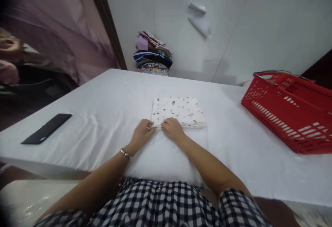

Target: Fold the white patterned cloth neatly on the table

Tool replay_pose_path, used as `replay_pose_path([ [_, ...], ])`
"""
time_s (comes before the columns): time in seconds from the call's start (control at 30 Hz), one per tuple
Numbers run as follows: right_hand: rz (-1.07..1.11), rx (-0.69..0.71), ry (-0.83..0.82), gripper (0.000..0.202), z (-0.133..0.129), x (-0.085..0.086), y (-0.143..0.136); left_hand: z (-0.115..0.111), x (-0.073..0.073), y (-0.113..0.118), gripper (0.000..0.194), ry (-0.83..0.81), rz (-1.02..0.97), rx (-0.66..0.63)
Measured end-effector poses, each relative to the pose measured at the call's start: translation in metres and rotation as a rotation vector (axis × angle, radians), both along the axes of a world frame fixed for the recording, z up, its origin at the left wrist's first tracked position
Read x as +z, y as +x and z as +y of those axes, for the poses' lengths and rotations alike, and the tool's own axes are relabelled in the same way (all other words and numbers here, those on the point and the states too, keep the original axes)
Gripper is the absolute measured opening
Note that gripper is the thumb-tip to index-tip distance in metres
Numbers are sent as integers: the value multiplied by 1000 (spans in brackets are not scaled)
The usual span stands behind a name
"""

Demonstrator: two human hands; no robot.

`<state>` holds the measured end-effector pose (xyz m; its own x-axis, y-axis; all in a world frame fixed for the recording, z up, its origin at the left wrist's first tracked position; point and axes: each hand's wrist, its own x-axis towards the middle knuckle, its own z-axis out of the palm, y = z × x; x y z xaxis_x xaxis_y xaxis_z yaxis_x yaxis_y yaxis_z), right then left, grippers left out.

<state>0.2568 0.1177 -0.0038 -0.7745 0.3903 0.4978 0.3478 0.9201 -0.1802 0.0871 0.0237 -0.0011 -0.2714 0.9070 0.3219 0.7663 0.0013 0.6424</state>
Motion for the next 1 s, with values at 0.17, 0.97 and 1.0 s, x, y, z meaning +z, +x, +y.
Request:
replay_pose_path([
  [0.17,-23,-18,5,19,0,0,-3,3,3,-1,7,-51,88,-8],
  [0.97,174,-522,-219,25,47,3,183,15,11,2,23,161,616,-162],
  [1.0,148,-507,-220,26,47,4,180,17,11,3,22,158,622,-176],
])
